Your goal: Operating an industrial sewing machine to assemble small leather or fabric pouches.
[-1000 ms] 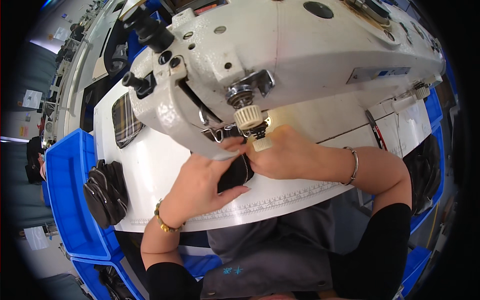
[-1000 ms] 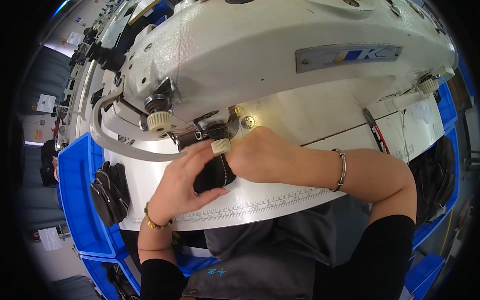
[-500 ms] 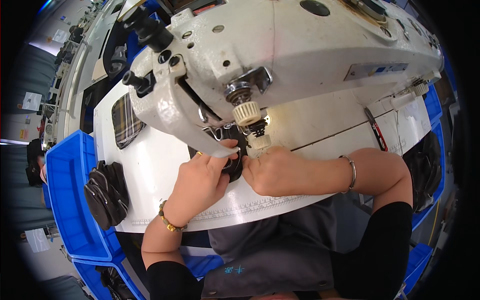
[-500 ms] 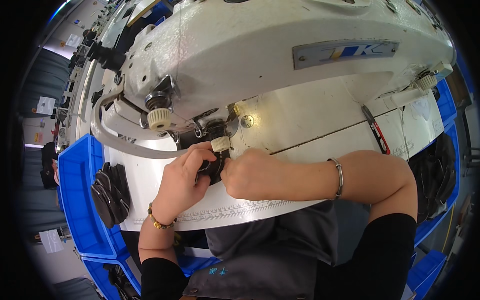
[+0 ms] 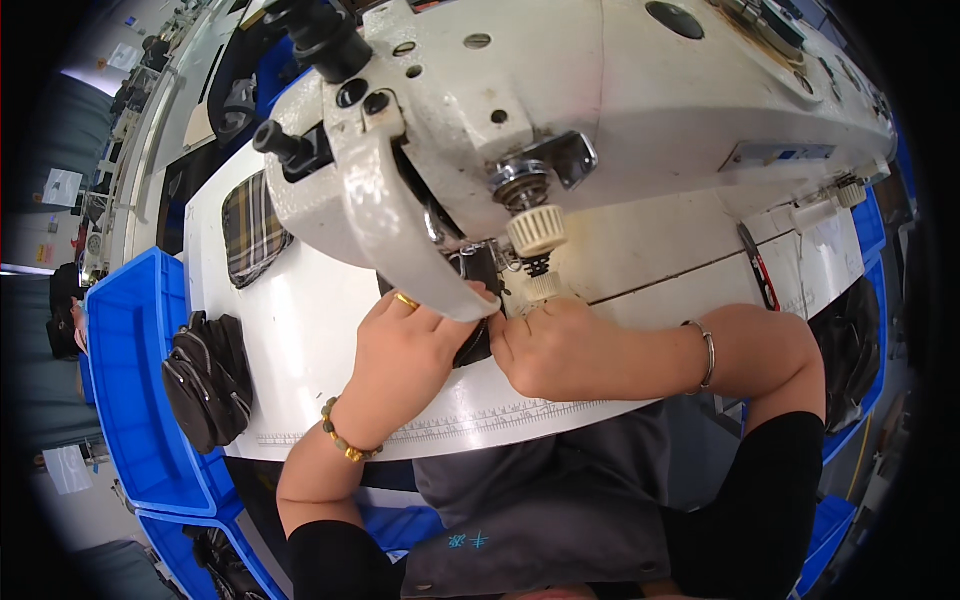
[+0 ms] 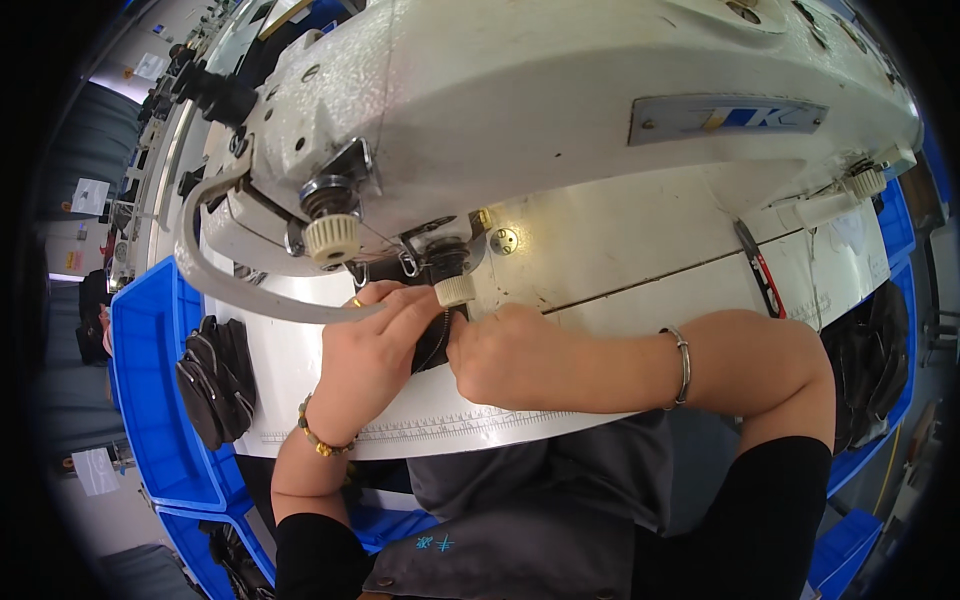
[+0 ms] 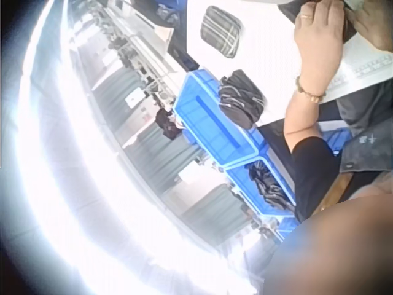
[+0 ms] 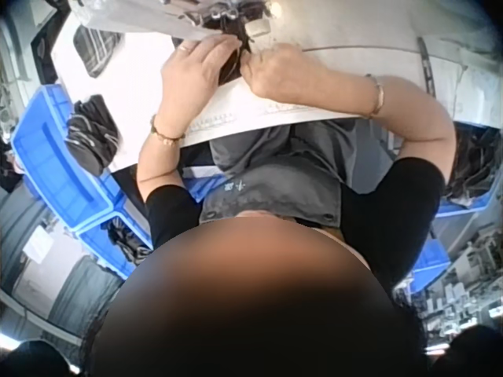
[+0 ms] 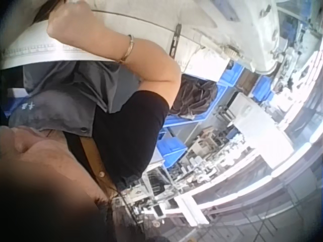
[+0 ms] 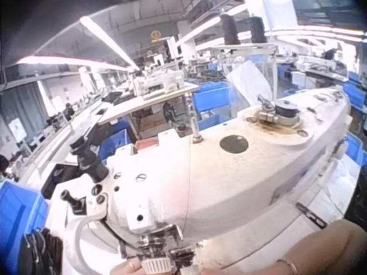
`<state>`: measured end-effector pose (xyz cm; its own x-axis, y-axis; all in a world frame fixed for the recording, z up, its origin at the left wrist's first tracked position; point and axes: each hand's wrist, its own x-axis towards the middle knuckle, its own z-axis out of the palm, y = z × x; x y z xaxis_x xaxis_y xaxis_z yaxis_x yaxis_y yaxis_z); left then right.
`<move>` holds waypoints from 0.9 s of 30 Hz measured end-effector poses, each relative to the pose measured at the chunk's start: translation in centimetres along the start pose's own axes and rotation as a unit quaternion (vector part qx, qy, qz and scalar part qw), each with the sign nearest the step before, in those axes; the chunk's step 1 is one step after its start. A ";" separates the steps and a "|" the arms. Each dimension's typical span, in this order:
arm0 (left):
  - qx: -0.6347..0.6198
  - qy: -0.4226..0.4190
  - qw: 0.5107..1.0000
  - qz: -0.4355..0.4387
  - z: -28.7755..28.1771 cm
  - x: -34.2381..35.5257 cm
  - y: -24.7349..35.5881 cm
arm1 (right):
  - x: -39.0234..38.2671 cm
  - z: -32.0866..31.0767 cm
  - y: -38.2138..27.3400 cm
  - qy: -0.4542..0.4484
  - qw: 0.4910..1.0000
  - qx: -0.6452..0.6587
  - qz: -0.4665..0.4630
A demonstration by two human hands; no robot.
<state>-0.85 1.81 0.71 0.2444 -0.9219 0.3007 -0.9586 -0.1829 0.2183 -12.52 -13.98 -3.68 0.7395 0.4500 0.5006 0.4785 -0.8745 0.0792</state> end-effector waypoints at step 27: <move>0.014 0.014 0.999 0.033 1.1 0.4 -1.2 | -0.4 0.4 0.1 -0.032 0.999 -0.018 -0.009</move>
<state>0.21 1.31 -0.48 0.1836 -0.9228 0.3387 -0.9765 -0.1317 0.1705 -12.58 -14.16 -4.24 0.7601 0.4748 0.4436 0.4752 -0.8718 0.1188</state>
